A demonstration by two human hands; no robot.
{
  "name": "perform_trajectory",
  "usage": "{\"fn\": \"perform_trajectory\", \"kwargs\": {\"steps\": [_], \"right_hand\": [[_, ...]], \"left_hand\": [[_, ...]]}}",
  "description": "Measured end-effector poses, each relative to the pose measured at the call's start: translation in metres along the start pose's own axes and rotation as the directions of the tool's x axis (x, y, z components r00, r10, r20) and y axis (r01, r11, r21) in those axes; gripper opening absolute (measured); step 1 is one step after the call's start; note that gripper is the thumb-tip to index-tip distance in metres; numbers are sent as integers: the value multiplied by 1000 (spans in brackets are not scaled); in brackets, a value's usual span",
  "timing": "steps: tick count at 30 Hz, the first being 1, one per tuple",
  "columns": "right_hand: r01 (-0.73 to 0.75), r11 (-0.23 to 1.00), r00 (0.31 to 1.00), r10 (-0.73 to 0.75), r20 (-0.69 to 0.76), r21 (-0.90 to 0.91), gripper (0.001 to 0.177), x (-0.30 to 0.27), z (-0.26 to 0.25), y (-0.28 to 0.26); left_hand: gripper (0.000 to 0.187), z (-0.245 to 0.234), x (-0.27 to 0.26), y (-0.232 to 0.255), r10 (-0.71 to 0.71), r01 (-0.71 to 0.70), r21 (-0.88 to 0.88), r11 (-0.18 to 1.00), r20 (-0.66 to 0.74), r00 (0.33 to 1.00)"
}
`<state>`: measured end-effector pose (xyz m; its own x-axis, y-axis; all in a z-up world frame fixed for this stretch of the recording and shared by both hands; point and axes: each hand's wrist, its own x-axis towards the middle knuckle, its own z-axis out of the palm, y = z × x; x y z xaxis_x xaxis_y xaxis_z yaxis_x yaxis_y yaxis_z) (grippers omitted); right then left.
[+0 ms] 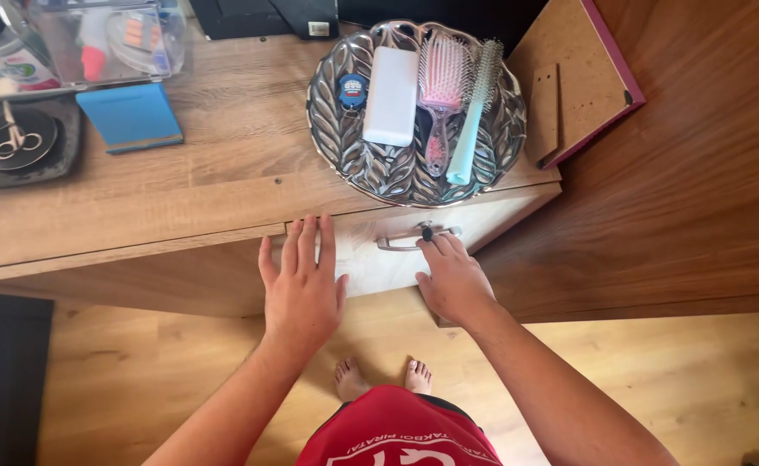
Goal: Tidy a desk surface by wiping it with a cloth and organizing various items and cables inside a drawer.
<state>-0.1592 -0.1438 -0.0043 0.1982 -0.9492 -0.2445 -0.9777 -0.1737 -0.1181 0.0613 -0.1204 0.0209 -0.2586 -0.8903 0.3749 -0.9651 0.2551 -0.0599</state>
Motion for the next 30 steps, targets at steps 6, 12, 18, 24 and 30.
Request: {"fn": "perform_trajectory", "kwargs": {"steps": [6, 12, 18, 24, 30], "right_hand": [[150, 988, 982, -146, -121, 28, 42, -17, 17, 13], [307, 952, 952, -307, -12, -12, 43, -53, 9, 19], [122, 984, 890, -167, 423, 133, 48, -93, -19, 9], [121, 921, 928, -237, 288, 370, 45, -124, 12, 33], [9, 913, 871, -207, 446, 407, 45, -135, 0, 36]], "left_hand": [[55, -8, -3, -3, -11, 11, 8, 1000, -39, 999], [36, -29, -15, -8, 38, 17, -222, 975, 239, 970], [16, -52, -37, -4, 106, 124, -542, 831, 373, 922], [19, -67, -51, 0, 102, 290, -493, 820, 624, 775], [19, -72, -60, 5, 127, 298, -447, 844, 705, 697]]}}
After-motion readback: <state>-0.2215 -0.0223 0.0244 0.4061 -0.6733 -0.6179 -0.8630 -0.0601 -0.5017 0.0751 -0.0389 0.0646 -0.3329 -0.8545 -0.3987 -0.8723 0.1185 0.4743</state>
